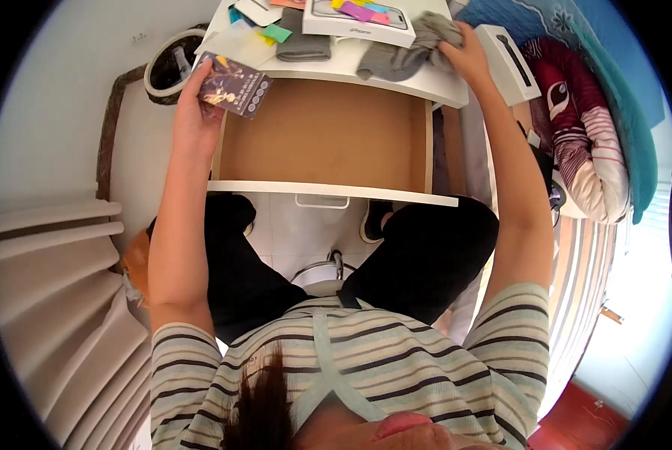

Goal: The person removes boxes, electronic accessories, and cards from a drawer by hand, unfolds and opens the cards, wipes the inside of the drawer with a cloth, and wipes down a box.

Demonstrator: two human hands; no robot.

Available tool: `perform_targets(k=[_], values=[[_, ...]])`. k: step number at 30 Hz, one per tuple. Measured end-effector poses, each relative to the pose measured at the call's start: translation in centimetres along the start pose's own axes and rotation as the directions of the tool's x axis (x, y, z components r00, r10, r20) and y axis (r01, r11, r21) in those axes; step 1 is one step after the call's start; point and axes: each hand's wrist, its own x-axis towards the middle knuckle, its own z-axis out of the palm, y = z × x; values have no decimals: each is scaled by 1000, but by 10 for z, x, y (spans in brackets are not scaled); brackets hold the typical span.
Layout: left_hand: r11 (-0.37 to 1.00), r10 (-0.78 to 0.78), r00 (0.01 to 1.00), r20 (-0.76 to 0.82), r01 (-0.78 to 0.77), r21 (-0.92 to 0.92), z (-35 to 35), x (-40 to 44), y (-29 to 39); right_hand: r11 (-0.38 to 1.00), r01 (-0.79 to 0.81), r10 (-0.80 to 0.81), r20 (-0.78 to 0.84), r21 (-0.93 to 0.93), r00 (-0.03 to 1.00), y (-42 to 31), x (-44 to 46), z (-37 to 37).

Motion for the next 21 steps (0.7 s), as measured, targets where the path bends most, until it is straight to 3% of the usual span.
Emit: perform_targets(k=[6,8,12,18,21], values=[[998,-25,1000,8,24,58,5,-9,3,920,-259,286,-52,293,957,-16,-44,-34],[1000,-17,1000,26,17,21,6,-8,1,967,-84,129,-178,239,976,-6,-46,-32],[999,-15,999,30,14,31,5,-11,3,991,53,-28,-199,122,980,-34,-54,-33],[999,-14,1000,13,13,42,0,-6,1,986,155,-162,-153,-55,975,-71,-68,-35],[999,-18,1000,-7,18,48,4,-8,2,988,156,-155,-159,-10,975,-78,-81,-29]])
